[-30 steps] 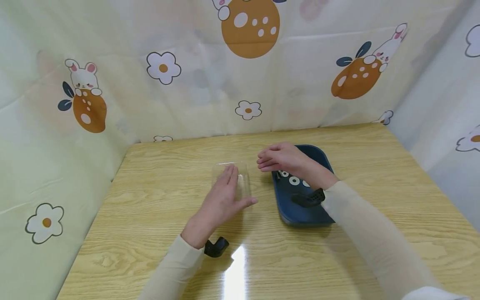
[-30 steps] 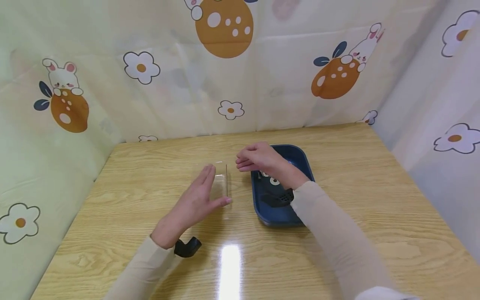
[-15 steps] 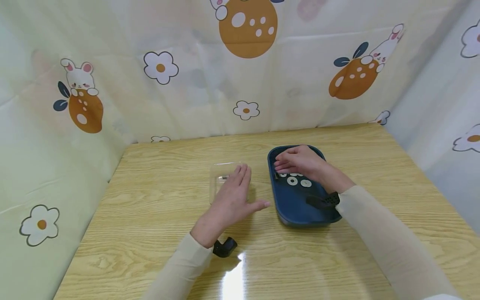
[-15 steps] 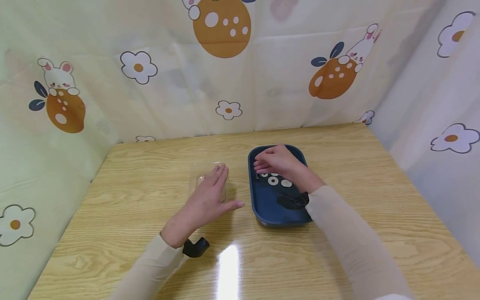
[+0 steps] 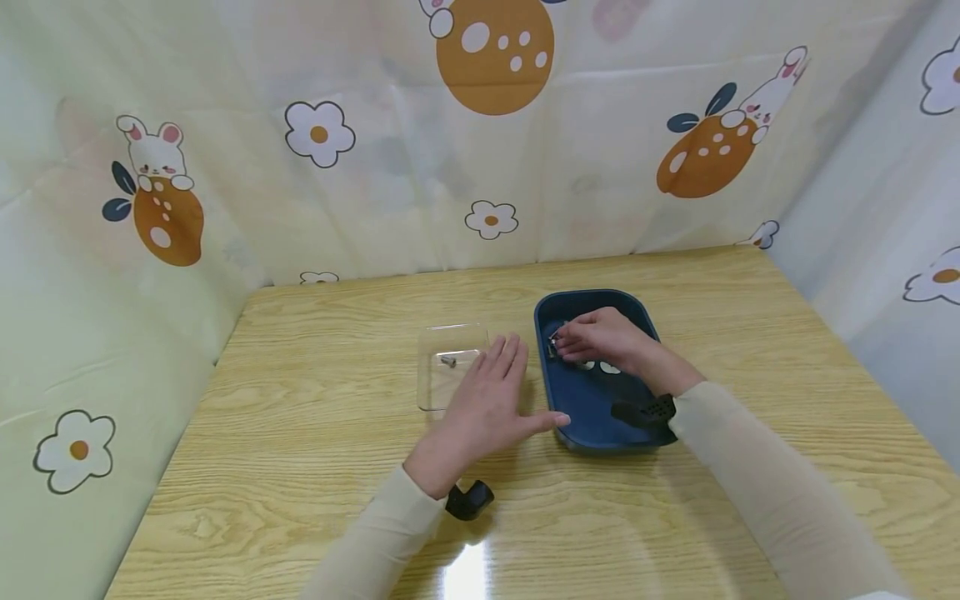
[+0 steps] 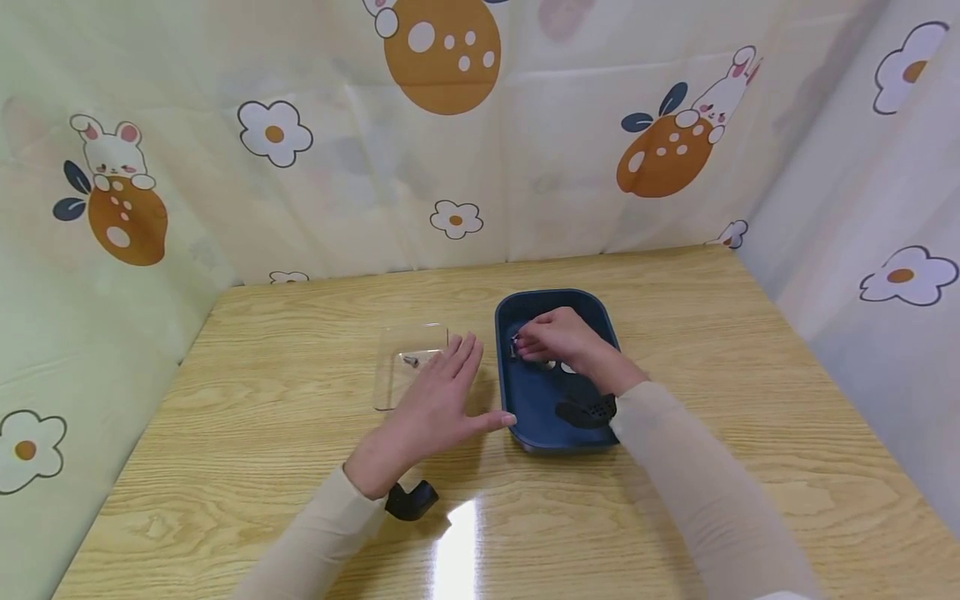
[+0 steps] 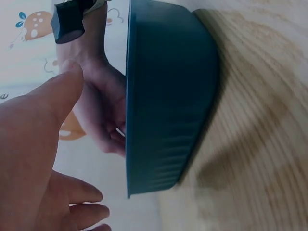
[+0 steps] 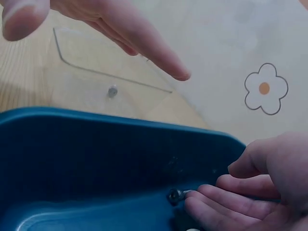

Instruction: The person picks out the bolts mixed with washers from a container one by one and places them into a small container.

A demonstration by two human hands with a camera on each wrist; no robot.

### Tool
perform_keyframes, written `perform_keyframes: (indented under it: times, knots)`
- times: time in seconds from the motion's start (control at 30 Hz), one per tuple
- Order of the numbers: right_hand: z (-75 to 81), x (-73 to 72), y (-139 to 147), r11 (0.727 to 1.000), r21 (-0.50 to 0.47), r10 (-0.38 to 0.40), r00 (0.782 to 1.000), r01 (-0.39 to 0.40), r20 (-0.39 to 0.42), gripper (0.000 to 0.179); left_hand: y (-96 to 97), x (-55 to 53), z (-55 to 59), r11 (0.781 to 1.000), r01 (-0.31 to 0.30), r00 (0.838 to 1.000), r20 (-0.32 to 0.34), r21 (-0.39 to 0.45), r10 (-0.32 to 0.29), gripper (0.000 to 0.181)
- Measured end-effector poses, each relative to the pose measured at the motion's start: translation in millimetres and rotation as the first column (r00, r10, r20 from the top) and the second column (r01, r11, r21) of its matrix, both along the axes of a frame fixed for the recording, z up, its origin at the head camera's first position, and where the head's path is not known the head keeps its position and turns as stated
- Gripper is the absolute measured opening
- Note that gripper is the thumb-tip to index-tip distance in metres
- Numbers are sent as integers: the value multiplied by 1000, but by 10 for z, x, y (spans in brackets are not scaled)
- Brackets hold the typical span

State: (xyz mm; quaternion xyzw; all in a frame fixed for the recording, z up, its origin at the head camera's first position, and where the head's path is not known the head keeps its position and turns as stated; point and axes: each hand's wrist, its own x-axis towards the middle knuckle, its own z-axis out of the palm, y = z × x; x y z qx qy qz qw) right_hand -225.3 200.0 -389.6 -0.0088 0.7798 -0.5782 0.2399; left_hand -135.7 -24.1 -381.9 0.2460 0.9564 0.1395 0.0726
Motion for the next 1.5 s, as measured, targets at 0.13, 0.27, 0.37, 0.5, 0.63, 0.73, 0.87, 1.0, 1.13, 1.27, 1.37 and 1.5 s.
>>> perform_keyframes:
  times: [0.13,0.27,0.37,0.5,0.63,0.73,0.87,1.0,1.13,1.27,1.37,1.5]
  knots:
    - [-42,16,-22,1000,-1,3,1000,-3,1,43,70,17,-26,1000,25,1000,7,-14,-25,111]
    - [-68,24,-56,1000,7,10,1000,-10,-4,42,127,41,-52,999,46,999,10,-27,-46,112]
    - [-79,21,-84,1000,23,10,1000,-10,-10,41,152,59,-75,998,52,999,9,-39,-52,113]
    - [-89,16,-120,999,32,2,1000,-2,-12,40,172,72,-109,997,58,998,-3,-51,-58,113]
    - [-94,17,-151,1000,30,-5,1000,5,-16,39,180,77,-127,997,58,998,-8,-52,-58,113]
    - [-99,19,-171,999,30,-18,1000,19,-16,38,181,78,-126,997,58,998,-11,-54,-59,113]
    - [-117,15,-203,999,25,-33,999,33,-13,38,182,79,-117,996,61,998,-8,-57,-61,113]
    - [-140,3,-230,999,13,-41,999,41,-16,37,189,76,-115,996,64,998,-8,-56,-65,113]
    - [-162,-7,-244,998,19,-53,998,53,-29,35,199,70,-119,996,63,998,-11,-65,-63,114]
    - [-180,-11,-253,997,30,-77,996,78,-41,33,203,69,-117,995,61,998,-8,-75,-61,115]
    - [-190,-16,-262,995,30,-94,994,96,-51,32,202,71,-114,995,64,998,-12,-74,-65,115]
    - [-205,-30,-268,994,22,-110,993,111,-42,32,194,79,-110,995,70,997,-24,-68,-72,114]
